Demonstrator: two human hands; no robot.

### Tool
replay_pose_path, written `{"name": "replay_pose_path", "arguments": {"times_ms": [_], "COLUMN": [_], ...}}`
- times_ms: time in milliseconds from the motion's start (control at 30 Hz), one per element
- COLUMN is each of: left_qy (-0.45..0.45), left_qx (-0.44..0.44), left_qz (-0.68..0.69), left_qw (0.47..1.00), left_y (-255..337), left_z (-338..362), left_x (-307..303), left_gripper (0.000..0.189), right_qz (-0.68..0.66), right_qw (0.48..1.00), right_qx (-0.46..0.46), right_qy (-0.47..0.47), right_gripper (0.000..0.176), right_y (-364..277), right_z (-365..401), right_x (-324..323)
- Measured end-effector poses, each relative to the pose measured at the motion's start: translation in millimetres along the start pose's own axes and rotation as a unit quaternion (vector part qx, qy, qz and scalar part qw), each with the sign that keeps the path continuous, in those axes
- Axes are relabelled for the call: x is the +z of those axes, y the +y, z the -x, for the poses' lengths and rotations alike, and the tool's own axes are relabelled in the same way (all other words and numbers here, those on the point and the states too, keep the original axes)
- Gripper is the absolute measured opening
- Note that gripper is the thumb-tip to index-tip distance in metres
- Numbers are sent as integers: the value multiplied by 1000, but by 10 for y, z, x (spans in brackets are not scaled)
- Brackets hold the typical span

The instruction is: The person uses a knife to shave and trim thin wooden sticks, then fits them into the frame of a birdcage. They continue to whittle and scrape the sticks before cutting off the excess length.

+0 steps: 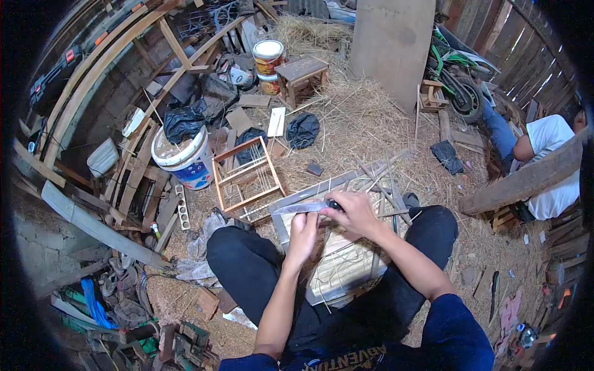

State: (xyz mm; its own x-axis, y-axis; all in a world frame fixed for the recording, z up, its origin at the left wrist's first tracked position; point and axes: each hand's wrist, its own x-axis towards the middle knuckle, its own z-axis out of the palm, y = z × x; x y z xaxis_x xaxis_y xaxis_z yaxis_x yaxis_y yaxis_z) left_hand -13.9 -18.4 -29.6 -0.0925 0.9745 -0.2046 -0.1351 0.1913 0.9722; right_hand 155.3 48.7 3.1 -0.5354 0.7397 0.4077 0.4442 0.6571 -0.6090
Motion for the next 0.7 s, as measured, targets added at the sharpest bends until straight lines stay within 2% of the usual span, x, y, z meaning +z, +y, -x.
{"name": "replay_pose_path", "arguments": {"times_ms": [33, 167, 267, 433, 467, 533, 600, 667, 700], "left_qy": [-3, 11, 12, -4, -8, -72, -116, -72, -37], "left_qx": [8, 33, 45, 63, 69, 57, 69, 83, 119], "left_qz": [-17, -96, -77, -123, -138, -177, -146, -133, -125], "left_qw": [1000, 995, 996, 990, 988, 980, 980, 985, 984], "left_y": [-13, -23, 78, 158, 227, 334, 187, 151, 65], "left_z": [-19, 15, 62, 98, 125, 274, 334, 246, 147], "left_x": [2, 59, 107, 141, 162, 221, 273, 251, 225], "left_gripper": [29, 30, 30, 31, 31, 27, 29, 27, 26], "right_qz": [-4, 2, -11, -31, -21, 0, 71, -5, -42], "right_qw": [999, 1000, 1000, 999, 997, 976, 950, 957, 956], "right_qx": [-20, -12, -18, -10, 61, 202, 296, 248, 220], "right_qy": [28, 5, 8, 26, 43, 74, 67, 153, 188], "right_gripper": [32, 35, 36, 33, 33, 33, 36, 36, 36], "right_y": [33, 58, 78, 142, 183, 327, 546, 649, 676], "right_z": [-4, -8, 2, 37, 14, -94, -163, -120, -132], "right_x": [37, -2, -23, -51, -79, -226, -492, -549, -563]}}
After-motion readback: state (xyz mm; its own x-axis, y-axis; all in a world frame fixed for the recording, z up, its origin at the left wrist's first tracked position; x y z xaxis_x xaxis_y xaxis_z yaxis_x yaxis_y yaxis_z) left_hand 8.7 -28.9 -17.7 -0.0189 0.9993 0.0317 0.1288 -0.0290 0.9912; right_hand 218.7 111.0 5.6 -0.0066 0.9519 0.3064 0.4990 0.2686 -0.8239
